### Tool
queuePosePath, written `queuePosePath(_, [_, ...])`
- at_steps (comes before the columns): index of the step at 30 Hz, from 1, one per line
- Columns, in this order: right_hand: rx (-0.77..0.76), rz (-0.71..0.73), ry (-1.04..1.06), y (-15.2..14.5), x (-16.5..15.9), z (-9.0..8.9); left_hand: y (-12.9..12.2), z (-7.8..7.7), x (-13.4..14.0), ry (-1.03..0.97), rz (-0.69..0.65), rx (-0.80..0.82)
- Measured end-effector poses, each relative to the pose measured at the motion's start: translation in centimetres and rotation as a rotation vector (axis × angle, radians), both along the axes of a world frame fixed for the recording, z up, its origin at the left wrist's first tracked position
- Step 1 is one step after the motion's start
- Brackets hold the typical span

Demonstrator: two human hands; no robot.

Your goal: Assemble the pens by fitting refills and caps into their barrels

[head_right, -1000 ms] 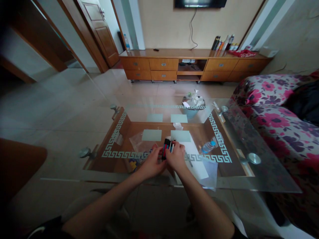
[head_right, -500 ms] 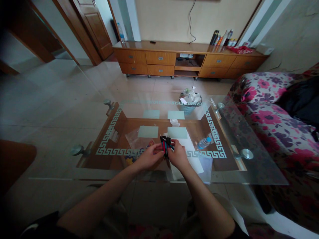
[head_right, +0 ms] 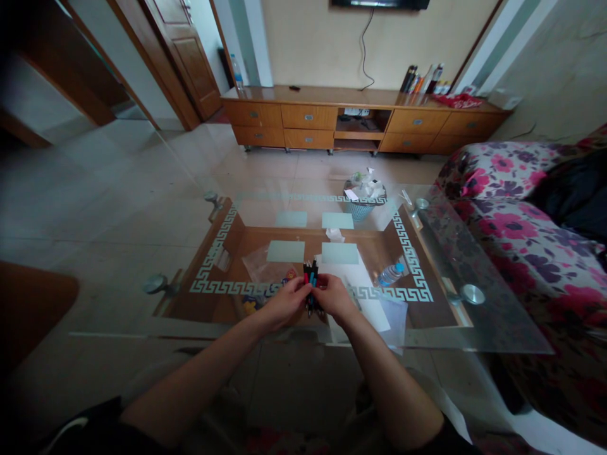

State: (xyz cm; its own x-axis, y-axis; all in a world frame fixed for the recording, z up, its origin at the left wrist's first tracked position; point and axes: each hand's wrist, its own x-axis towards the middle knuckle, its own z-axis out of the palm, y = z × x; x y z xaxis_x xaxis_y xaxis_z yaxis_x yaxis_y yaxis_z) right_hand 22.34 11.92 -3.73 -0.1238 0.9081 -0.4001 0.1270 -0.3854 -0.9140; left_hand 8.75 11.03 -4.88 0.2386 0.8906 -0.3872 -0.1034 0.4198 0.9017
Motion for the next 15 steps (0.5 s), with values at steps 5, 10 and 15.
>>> queuePosePath(5, [0.054, -0.059, 0.099, -0.5, -1.2, -0.1, -0.4, -0.7, -0.2, -0.004, 0.09, 0.071])
queuePosePath(10, [0.123, -0.006, 0.175, -1.2, -2.5, 0.9, -0.4, -1.0, -1.2, -0.019, 0.122, 0.118])
queuePosePath(15, [0.096, 0.137, 0.3, -2.4, -3.7, 2.3, -0.2, -0.3, -3.2, 0.248, 0.118, 0.243])
